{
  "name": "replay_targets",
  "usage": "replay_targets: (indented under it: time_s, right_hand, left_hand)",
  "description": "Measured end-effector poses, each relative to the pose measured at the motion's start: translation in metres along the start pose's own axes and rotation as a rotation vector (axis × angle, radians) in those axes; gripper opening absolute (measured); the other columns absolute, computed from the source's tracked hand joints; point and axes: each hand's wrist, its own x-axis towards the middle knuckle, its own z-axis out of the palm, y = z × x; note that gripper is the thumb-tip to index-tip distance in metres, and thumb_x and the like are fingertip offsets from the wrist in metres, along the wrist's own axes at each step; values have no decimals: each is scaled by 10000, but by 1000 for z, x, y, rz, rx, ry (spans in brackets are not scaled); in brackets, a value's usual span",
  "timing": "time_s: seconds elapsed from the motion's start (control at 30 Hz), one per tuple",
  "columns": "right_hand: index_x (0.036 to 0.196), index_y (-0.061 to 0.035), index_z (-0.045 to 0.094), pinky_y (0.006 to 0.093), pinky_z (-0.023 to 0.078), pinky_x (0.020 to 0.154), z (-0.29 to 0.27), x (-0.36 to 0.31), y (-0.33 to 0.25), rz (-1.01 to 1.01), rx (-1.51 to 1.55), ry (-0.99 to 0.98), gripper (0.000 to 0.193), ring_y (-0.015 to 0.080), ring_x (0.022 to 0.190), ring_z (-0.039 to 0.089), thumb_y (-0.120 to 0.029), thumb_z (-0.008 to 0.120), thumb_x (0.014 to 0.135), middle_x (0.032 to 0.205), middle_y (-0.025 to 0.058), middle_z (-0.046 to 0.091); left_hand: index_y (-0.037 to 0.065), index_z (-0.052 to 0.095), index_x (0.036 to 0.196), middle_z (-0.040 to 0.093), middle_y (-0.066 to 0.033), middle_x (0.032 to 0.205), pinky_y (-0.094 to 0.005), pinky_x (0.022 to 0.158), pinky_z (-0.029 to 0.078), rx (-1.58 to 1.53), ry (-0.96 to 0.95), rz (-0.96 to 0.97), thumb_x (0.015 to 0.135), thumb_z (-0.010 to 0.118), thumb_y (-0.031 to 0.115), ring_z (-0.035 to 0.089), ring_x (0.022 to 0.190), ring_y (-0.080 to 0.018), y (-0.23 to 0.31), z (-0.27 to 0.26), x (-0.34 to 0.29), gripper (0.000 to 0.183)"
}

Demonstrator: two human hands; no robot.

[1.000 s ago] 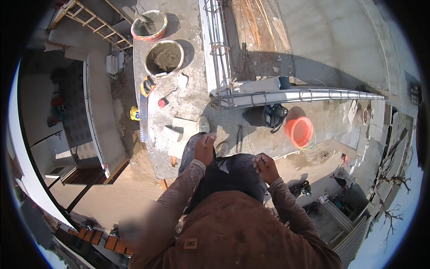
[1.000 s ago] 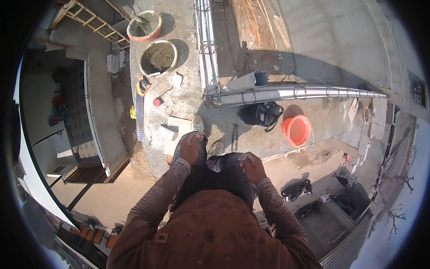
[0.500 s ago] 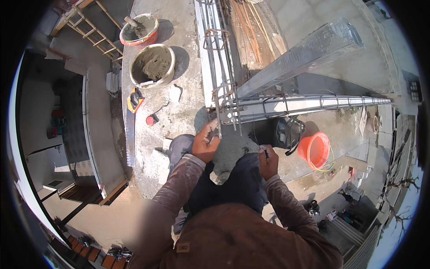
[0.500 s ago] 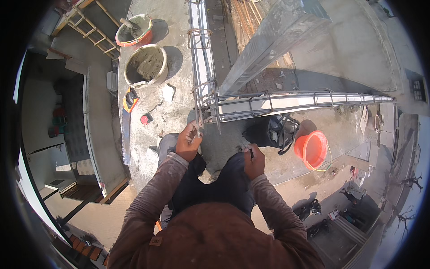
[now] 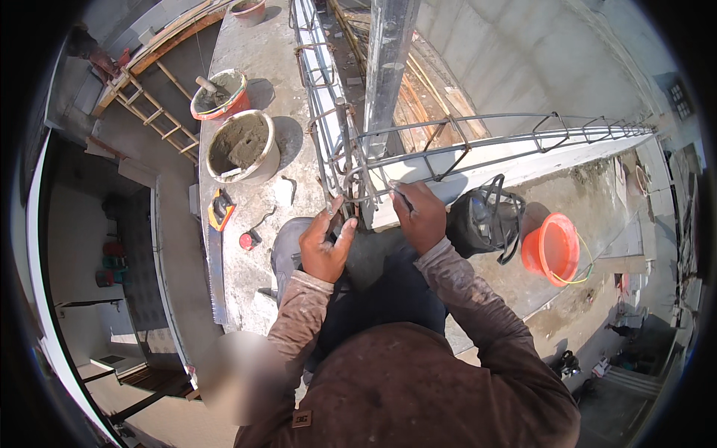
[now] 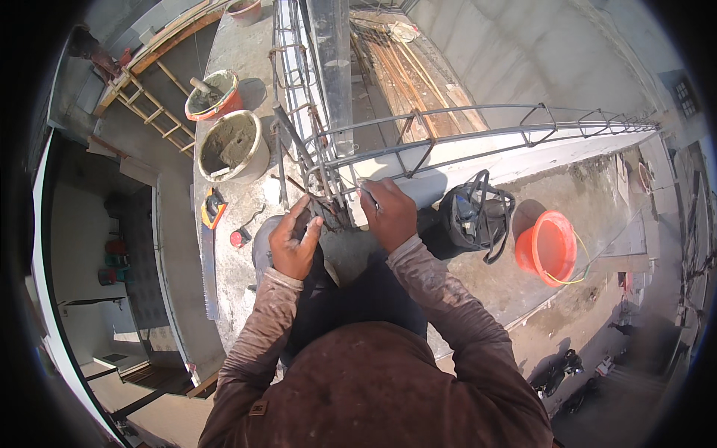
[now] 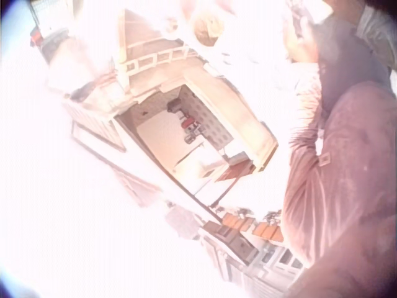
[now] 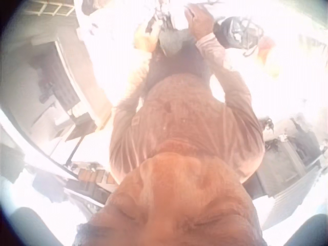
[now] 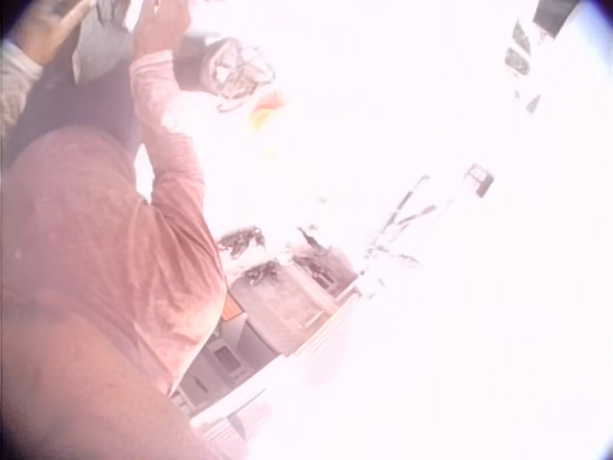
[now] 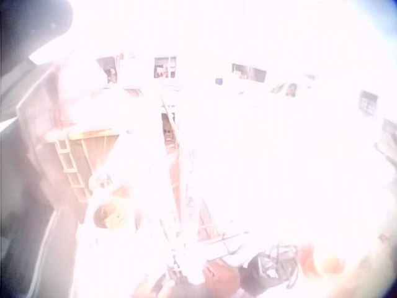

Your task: The person uses their hands and a pair of pliers to twist and tighten wire around steel reinforcement bars on a concrete structure.

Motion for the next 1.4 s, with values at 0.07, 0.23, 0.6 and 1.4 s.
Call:
replay_targets:
  time_s: [0.07,0.23,0.6,1.4]
  right_hand:
    - [961,-25,682,404,510,648,-1,2,-5,31,-30,-6,137,347,758,647,-116,706,861,861,144,651]
    - [961,-1,655,397,510,668,-1,2,-6,-42,12,59,138,379,796,652,-67,708,853,876,183,660]
    - [1039,-2,661,394,527,712,-1,3,-9,59,87,25,215,389,823,661,-128,690,868,923,186,679]
    - [842,23,643,292,423,605,-106,-61,-19,407,414,-80,280,128,633,527,-227,609,964,686,72,598]
  left_hand:
    - [-49,608,1264,700,-189,1096,-323,876,527,-30,16,20,884,717,70,688,1020,-223,3,3,0,413]
    - [-29,650,1216,715,-129,887,-283,704,518,66,59,4,937,675,147,646,768,-119,25,1,13,331]
    - [16,712,1002,689,-125,729,-305,630,497,218,-19,-16,913,701,169,620,637,-131,24,-6,32,178]
    - [-2,704,1016,656,-45,724,-270,621,460,7,-81,-101,930,688,169,550,671,-76,15,-9,30,192]
